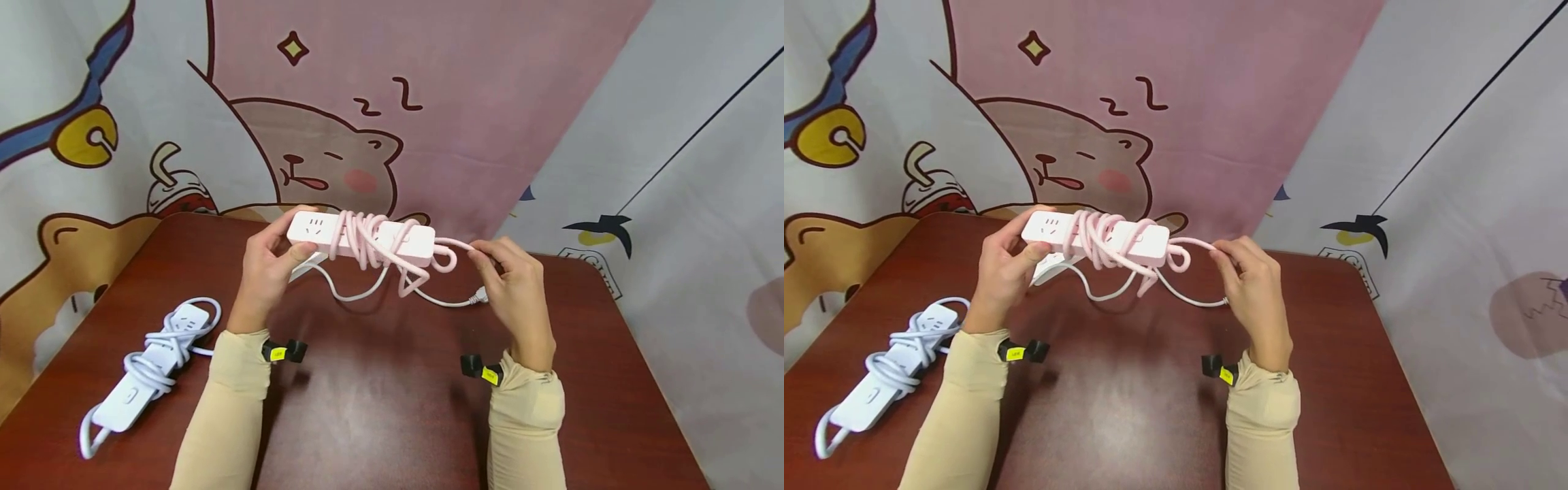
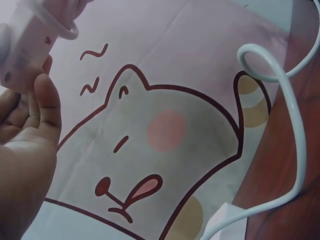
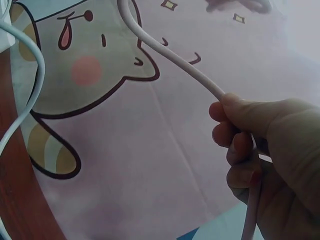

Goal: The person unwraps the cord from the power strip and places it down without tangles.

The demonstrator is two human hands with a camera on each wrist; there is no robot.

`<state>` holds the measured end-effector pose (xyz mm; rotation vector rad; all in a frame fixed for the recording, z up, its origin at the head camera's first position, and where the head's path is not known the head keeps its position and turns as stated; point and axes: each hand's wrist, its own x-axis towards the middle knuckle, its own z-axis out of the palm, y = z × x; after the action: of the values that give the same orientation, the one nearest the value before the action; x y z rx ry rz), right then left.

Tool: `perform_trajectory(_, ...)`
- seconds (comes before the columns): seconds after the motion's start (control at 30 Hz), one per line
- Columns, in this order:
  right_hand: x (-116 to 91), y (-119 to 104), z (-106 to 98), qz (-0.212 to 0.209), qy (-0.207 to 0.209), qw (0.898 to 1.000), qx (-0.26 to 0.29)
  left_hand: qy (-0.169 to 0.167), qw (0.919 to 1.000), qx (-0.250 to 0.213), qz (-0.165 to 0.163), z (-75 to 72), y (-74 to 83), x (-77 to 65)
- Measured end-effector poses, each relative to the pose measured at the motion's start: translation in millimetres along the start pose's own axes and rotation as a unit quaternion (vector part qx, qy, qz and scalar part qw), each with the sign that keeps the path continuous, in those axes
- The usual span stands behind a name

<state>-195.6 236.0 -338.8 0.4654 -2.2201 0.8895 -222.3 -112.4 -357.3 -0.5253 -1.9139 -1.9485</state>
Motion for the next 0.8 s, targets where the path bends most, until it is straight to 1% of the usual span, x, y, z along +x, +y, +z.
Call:
perform_trajectory(0.17, -2, 6, 0, 0.002, -0.014, 1.000, -0.003, 0.015, 0.9996, -0.023, -0.002, -4.1, -1.5, 1.3)
perform_trajectory(0.4, -3, 5, -1, 0.002, -0.048, 0.999, 0.004, 0.032, 0.9995, 0.007, -0.002, -7.7, -5.6, 1.4)
perform_trajectory(0.5, -3, 4, -2, -0.001, -0.063, 0.998, 0.009, 0.046, 0.9989, 0.003, -0.005, -8.5, -6.5, 2.0)
perform_trajectory(0.63, -3, 1, -4, -0.014, -0.077, 0.997, 0.012, 0.056, 0.9983, -0.019, -0.008, -8.6, -6.7, 2.8)
perform_trajectory(0.8, -3, -6, -7, -0.029, -0.095, 0.995, 0.017, 0.059, 0.9981, -0.007, -0.014, -7.9, -6.3, 3.5)
